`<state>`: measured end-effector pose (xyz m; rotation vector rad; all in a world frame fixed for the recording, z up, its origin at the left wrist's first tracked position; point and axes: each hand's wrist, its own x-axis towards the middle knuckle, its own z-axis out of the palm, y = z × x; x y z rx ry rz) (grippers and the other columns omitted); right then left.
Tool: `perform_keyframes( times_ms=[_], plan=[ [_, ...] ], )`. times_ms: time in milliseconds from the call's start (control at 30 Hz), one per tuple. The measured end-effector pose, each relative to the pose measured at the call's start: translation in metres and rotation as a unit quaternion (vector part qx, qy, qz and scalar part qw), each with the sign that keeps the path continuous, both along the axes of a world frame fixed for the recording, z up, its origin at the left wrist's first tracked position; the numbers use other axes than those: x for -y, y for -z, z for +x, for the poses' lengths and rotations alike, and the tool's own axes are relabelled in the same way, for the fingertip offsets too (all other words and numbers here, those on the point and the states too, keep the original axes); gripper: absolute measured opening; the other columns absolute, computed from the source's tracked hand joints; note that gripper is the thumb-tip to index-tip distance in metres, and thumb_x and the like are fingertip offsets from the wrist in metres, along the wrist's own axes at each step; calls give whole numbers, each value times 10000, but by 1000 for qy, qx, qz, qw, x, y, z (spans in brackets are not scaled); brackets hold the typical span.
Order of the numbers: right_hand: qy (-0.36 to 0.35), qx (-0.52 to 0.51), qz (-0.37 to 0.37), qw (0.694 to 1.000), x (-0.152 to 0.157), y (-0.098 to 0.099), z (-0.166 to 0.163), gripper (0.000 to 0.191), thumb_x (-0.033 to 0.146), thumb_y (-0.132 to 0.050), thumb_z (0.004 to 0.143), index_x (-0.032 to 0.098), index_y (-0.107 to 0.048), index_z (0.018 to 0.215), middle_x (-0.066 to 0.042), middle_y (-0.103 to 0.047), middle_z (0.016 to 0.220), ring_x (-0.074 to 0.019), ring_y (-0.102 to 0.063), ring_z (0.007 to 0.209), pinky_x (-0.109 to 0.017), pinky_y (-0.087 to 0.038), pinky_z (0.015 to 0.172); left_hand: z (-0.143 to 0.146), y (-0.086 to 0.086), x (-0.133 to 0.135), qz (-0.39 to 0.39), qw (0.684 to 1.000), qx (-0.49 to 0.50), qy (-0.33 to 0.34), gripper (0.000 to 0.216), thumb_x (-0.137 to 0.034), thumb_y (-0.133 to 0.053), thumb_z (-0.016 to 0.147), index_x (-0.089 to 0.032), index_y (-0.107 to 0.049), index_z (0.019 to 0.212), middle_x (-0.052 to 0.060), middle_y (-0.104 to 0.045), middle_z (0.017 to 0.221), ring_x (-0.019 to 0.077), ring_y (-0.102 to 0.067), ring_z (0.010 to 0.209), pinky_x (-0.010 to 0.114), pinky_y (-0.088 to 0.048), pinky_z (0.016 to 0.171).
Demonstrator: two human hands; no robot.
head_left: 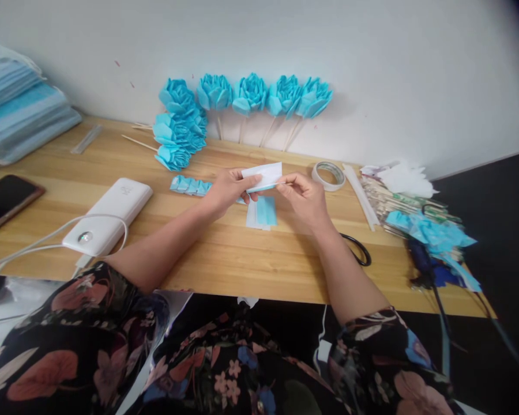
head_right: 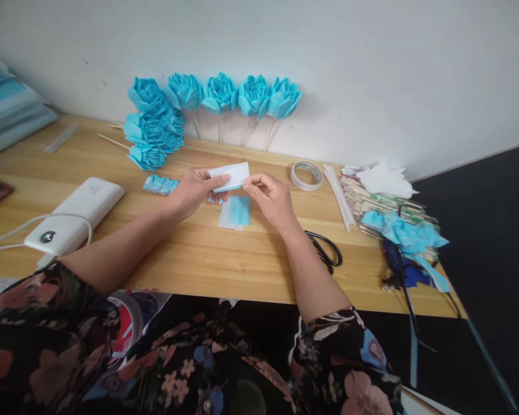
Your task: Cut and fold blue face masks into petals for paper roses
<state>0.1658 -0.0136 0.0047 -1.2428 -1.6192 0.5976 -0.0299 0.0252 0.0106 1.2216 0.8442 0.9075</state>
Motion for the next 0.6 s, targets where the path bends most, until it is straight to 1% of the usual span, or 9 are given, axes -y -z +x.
perform_keyframes(
  times_ms=[100, 333, 467, 600],
  plan=[
    [1, -15, -5, 1000, -1, 1, -1, 267, 475, -728, 808, 219, -673, 757, 13, -655, 711, -122, -526, 608, -260, -442, 565, 0, 2, -1, 8, 1000, 5, 4, 219, -293, -730, 844, -101, -676, 753, 31, -668, 586, 91, -592, 489, 186, -441, 454],
    [15, -31, -8, 999, -2, 1, -3, 198, 395, -717, 805, 220, -645, 746, 9, -649, 729, -123, -528, 628, -270, -452, 587, 0, 2, 1, 13, 1000, 1, 10, 260, -342, -769, 808, -110, -672, 741, 42, -692, 647, 90, -602, 511, 190, -448, 463],
    [20, -27, -9, 999, -1, 2, -3, 194, 383, -712, 817, 222, -633, 742, 10, -643, 722, -128, -535, 638, -279, -464, 599, 1, 3, 1, 21, 1000, -8, 17, 238, -329, -732, 837, -109, -684, 759, 48, -701, 668, 90, -610, 531, 190, -457, 480],
    [27, -36, -9, 999, -3, 5, -3, 181, 377, -719, 815, 227, -622, 783, 14, -638, 745, -124, -538, 639, -280, -470, 605, 1, 3, 1, 21, 1000, -15, 14, 252, -336, -733, 840, -108, -674, 751, 52, -706, 678, 85, -604, 518, 188, -452, 477]
  ],
)
